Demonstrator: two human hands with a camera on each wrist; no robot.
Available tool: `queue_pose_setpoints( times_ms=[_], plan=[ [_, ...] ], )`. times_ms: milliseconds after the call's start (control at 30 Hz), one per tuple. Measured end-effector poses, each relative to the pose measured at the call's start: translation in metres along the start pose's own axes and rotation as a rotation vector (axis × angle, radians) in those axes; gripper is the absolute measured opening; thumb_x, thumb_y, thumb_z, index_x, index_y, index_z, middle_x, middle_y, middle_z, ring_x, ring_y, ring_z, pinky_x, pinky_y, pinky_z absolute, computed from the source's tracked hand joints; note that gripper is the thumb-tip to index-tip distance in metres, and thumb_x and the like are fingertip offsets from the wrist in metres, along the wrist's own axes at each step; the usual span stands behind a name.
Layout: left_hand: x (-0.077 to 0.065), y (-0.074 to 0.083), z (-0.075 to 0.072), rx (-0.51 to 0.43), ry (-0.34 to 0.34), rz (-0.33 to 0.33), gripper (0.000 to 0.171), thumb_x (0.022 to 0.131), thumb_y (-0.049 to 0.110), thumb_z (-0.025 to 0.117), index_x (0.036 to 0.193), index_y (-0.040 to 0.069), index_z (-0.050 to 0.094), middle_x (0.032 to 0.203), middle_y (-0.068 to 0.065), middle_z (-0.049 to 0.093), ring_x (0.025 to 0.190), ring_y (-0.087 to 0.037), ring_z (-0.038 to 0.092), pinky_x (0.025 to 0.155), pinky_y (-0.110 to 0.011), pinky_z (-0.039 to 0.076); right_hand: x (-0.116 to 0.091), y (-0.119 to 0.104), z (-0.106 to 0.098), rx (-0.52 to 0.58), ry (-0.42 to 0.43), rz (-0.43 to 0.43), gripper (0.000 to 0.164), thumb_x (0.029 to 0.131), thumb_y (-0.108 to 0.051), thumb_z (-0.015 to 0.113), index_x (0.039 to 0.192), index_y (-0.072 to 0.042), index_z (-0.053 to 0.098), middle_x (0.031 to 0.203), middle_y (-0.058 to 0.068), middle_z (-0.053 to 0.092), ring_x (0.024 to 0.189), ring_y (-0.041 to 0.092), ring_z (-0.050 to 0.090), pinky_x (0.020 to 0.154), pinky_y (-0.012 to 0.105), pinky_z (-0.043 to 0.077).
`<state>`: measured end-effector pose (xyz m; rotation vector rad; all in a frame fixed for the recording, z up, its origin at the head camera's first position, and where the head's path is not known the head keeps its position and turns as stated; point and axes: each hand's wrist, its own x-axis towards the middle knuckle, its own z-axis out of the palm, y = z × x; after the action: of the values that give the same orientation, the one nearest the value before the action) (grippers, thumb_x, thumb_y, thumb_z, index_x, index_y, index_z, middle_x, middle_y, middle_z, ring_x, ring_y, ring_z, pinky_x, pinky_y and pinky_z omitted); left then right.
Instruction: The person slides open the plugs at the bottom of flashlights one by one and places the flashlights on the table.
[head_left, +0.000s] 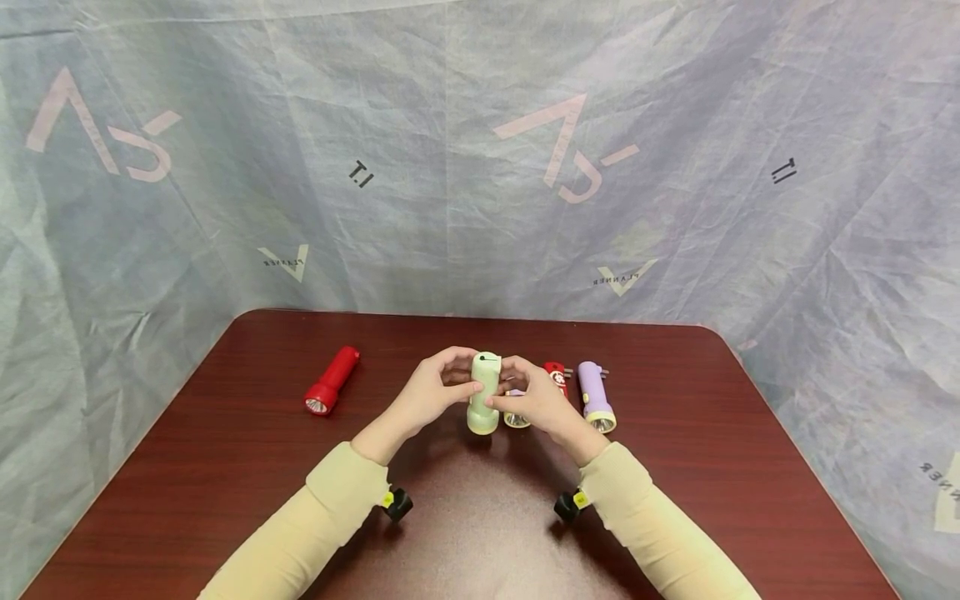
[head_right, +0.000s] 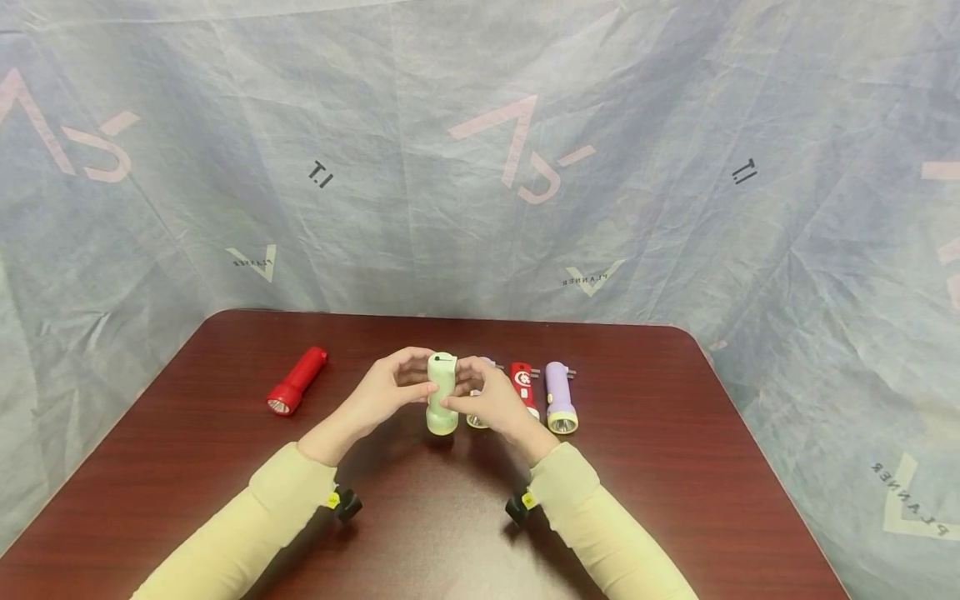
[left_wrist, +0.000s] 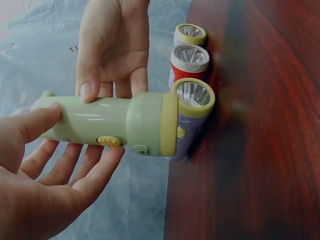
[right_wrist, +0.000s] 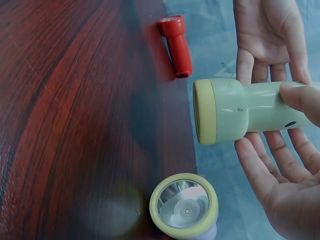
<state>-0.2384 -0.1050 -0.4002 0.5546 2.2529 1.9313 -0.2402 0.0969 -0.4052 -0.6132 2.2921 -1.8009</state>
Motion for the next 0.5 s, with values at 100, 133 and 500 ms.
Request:
queue_pose_setpoints(
  times_ms=[100,133,500],
  plan=[
    [-0.001,0.000,0.000,0.038,0.012,0.023,0.043,0.083,0.008,0.072,0.123,0.009,0.056,0.116,-0.012,0.062,0.103,-0.025,0.060,0.080,-0.040,0.056,-0.004,-0.012,0.000,-0.017,-0.011,0.003,0.041,0.079,0.002,0.072,0.115,0.005,0.054,0.107,0.022,0.061,0.098,0.041,0.058,0.076,0.026,0.052],
    [-0.001,0.000,0.000,0.054,0.017,0.029,0.042,0.083,0.009,0.072,0.122,0.009,0.057,0.115,-0.011,0.062,0.102,-0.024,0.061,0.080,-0.038,0.057,-0.005,-0.015,0.001,-0.030,-0.013,0.002,0.040,0.079,0.002,0.072,0.115,0.006,0.054,0.107,0.022,0.061,0.098,0.040,0.058,0.076,0.026,0.052],
    [-0.002,-0.004,0.000,0.114,0.038,0.074,0.040,0.083,0.012,0.073,0.120,0.015,0.058,0.113,-0.004,0.064,0.101,-0.020,0.062,0.083,-0.033,0.054,-0.010,-0.026,-0.002,-0.036,0.014,-0.023,0.040,0.081,-0.002,0.071,0.117,0.004,0.055,0.111,0.022,0.061,0.104,0.039,0.058,0.079,0.026,0.052]
  ],
)
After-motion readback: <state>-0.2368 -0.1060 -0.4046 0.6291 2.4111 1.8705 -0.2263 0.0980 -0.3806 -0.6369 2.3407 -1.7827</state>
